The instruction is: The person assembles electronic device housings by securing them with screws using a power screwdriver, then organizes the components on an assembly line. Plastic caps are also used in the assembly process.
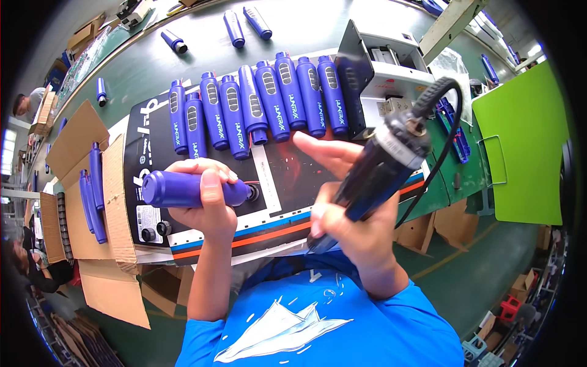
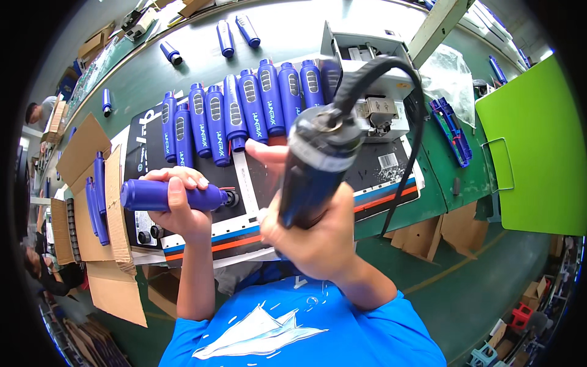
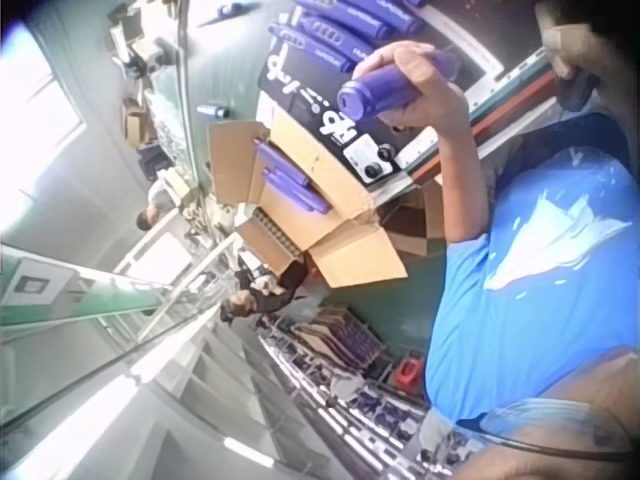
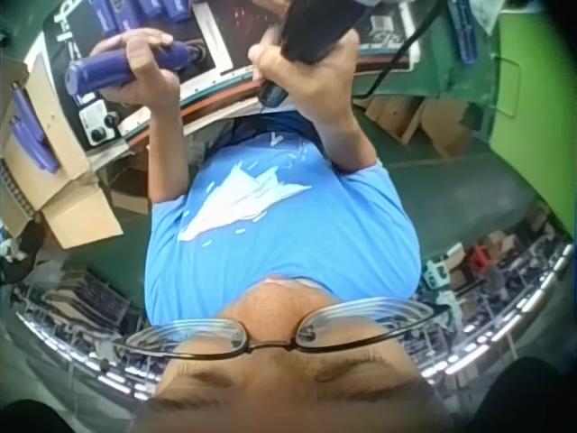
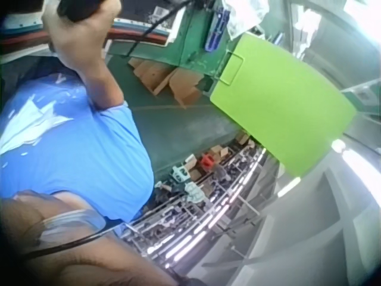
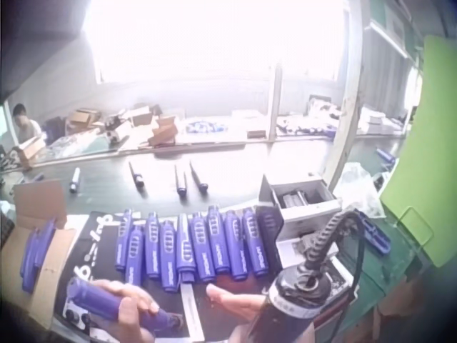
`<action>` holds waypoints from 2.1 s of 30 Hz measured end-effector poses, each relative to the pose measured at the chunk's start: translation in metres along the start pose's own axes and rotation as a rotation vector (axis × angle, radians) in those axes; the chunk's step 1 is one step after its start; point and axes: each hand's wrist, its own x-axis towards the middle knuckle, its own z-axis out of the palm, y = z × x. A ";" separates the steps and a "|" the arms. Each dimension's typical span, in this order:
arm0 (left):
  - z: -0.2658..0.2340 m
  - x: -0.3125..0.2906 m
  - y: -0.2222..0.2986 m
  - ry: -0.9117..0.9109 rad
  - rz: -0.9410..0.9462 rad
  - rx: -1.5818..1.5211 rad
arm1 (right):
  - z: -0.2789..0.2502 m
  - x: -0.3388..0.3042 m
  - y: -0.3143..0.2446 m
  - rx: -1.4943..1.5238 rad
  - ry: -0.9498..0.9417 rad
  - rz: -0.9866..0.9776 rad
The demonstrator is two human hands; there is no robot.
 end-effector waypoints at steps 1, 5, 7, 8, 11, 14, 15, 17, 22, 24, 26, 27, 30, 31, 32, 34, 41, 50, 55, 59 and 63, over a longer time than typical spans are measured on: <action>0.001 -0.001 -0.002 0.026 -0.018 0.029 | -0.007 0.002 -0.001 -0.057 0.008 -0.004; 0.005 -0.005 -0.004 -0.015 -0.058 0.055 | -0.011 0.018 -0.012 -0.155 0.059 -0.087; 0.004 -0.008 -0.009 -0.016 -0.031 0.036 | -0.007 0.033 -0.022 -0.297 0.061 -0.163; 0.002 -0.009 -0.010 -0.011 0.001 0.023 | 0.002 0.045 -0.023 -0.338 0.065 -0.207; 0.008 -0.011 -0.010 -0.056 0.020 0.044 | 0.029 0.089 -0.030 -0.740 0.063 -0.436; -0.023 -0.033 -0.037 0.005 0.274 0.335 | 0.082 0.115 -0.026 -0.866 -0.321 -0.332; 0.004 -0.036 -0.023 0.347 0.061 0.104 | 0.100 0.113 -0.014 -0.921 -0.348 -0.346; 0.003 -0.026 -0.033 0.285 0.051 0.153 | 0.125 0.101 0.009 -0.938 -0.386 -0.521; -0.047 -0.066 -0.015 0.054 -0.030 0.489 | 0.145 0.082 0.023 -1.004 -0.298 -0.483; -0.049 -0.056 -0.033 -0.035 -0.072 0.628 | 0.146 0.085 0.020 -1.055 -0.279 -0.509; -0.052 -0.054 -0.048 -0.143 -0.123 0.752 | 0.128 0.098 0.014 -1.051 -0.249 -0.424; -0.056 -0.057 -0.051 -0.184 -0.151 0.830 | 0.120 0.102 0.010 -1.063 -0.252 -0.406; -0.056 -0.051 -0.069 -0.317 -0.213 1.030 | 0.099 0.107 -0.001 -1.053 -0.340 -0.452; -0.060 -0.046 -0.074 -0.365 -0.231 1.095 | 0.102 0.105 0.001 -1.039 -0.304 -0.465; -0.060 -0.047 -0.075 -0.430 -0.239 1.136 | 0.100 0.104 -0.003 -1.055 -0.285 -0.471; -0.048 -0.036 -0.062 -0.479 -0.245 1.201 | 0.100 0.109 -0.003 -1.072 -0.207 -0.549; 0.045 0.071 -0.002 -0.137 -0.521 0.166 | -0.005 0.102 -0.055 -0.662 0.131 -0.239; 0.121 0.217 -0.116 -0.288 -0.755 0.293 | -0.159 -0.071 -0.046 0.048 0.506 -0.041; 0.145 0.276 -0.202 -0.305 -0.731 0.535 | -0.173 -0.107 -0.027 0.062 0.627 0.100; 0.119 0.294 -0.279 -0.322 -0.519 0.981 | -0.179 -0.107 -0.020 0.038 0.648 0.138; 0.103 0.297 -0.280 -0.435 -0.309 1.156 | -0.182 -0.098 -0.019 0.089 0.661 0.118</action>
